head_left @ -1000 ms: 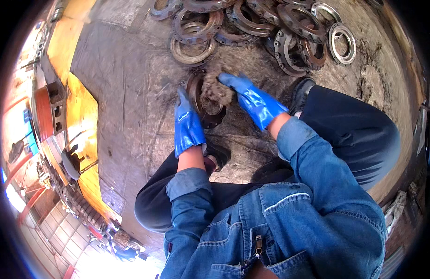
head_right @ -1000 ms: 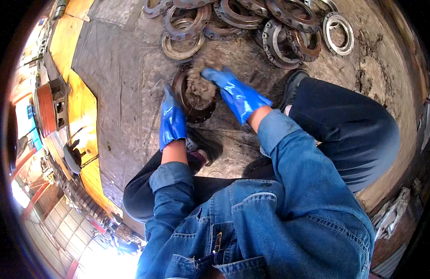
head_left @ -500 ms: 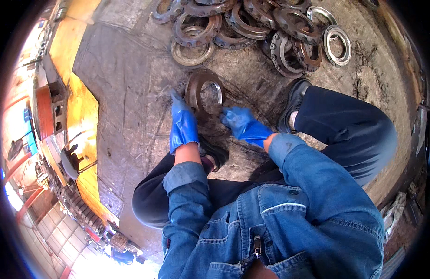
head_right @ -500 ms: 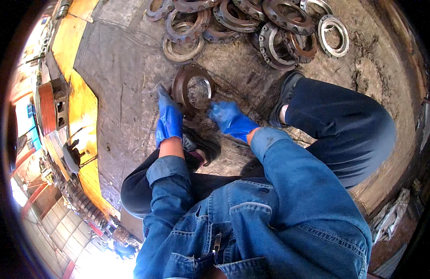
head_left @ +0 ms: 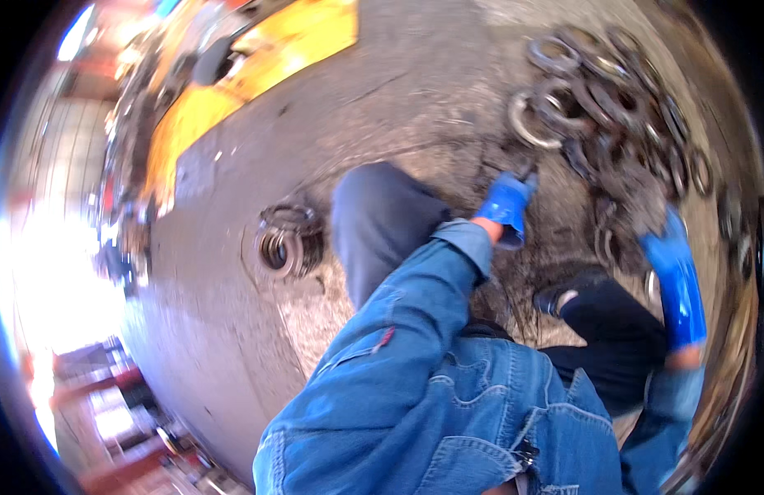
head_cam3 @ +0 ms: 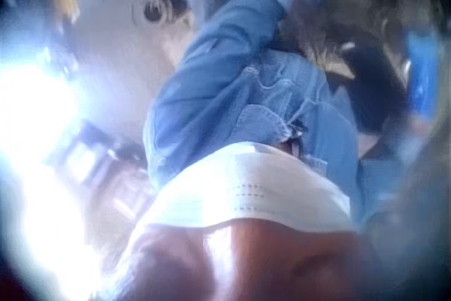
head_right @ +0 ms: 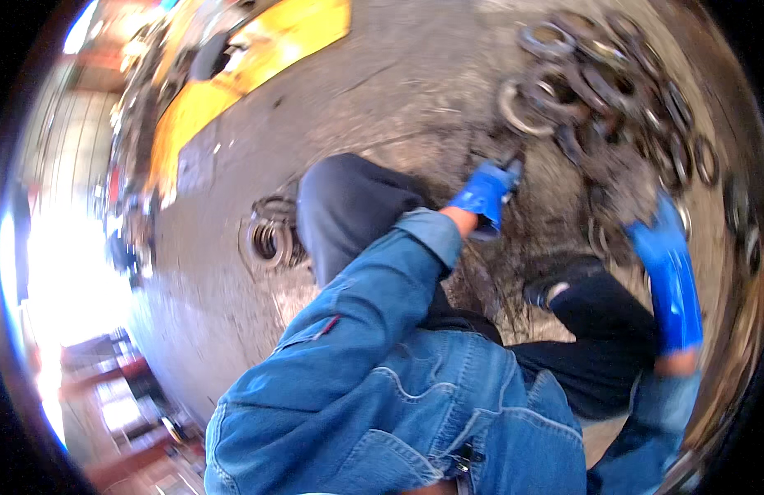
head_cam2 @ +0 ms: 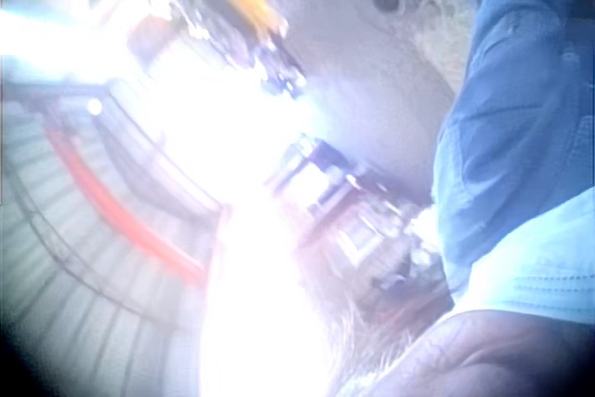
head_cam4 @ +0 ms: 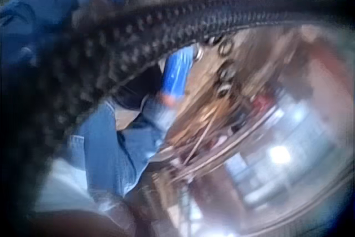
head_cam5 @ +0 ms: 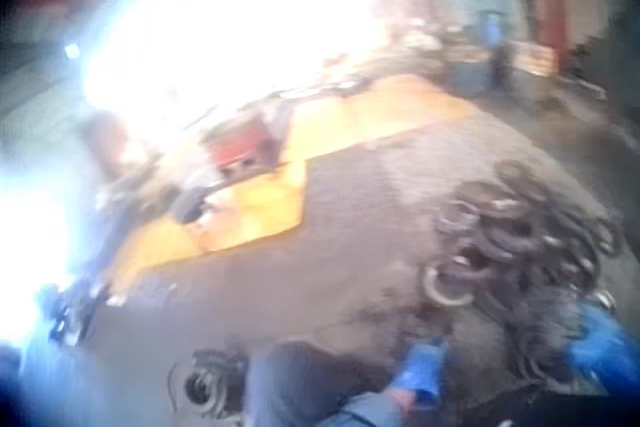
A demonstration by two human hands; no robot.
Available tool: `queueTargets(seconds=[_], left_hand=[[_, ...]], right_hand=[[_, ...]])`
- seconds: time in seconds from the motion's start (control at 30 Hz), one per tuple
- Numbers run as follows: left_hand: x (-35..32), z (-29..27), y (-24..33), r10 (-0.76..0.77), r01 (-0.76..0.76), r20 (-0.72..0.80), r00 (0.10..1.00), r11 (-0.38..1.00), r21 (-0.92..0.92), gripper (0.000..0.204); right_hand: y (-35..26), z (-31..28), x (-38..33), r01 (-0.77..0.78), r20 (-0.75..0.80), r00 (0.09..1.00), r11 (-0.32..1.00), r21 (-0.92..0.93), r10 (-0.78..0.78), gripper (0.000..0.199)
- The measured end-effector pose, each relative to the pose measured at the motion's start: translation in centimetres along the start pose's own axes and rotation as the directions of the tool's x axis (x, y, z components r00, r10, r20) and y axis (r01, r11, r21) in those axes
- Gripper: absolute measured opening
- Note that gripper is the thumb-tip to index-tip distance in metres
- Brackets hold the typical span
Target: The person sits on the floor and cleans a pile of rusty metal rings using a grey cloth. They pick up individual rings, wipe them thoroughly, and place them into a separate stack. The process is repeated for multiple rings throughout the clip.
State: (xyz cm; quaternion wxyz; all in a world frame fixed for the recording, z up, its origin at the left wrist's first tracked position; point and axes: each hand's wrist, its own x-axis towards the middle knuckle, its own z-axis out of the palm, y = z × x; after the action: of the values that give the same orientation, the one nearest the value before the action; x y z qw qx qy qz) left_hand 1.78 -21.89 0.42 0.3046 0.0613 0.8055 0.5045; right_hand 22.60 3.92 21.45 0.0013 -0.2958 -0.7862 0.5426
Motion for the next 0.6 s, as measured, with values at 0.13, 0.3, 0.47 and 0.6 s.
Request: queueTargets(seconds=[0.13,0.3,0.47,0.6], left_hand=[[-1.5,-2.5,3.1,-0.136,0.135,-0.042,0.99,0.991,-0.021,0.052],[-4.2,-12.4,10.5,-0.079,0.067,-0.064,0.995,0.983,-0.168,0.05],[-3.3,-25.4,17.1,0.122,-0.08,-0.019,0.992,0.754,0.652,0.052],[-8.3,-33.7,22.0,0.123,-0.057,0.004,0.992,0.426,0.903,0.066]], right_hand=[[2.2,-3.3,-1.4,0.108,-0.236,0.951,0.933,-0.342,-0.197,0.06],[-2.7,-0.1,-1.2,-0.109,-0.368,0.927,0.878,-0.465,-0.079,0.061],[-3.0,0.3,0.3,-0.041,-0.305,0.929,0.763,-0.646,-0.209,0.058],[-1.8,-0.9,0.6,-0.024,-0.296,0.946,0.884,-0.467,-0.131,0.06]])
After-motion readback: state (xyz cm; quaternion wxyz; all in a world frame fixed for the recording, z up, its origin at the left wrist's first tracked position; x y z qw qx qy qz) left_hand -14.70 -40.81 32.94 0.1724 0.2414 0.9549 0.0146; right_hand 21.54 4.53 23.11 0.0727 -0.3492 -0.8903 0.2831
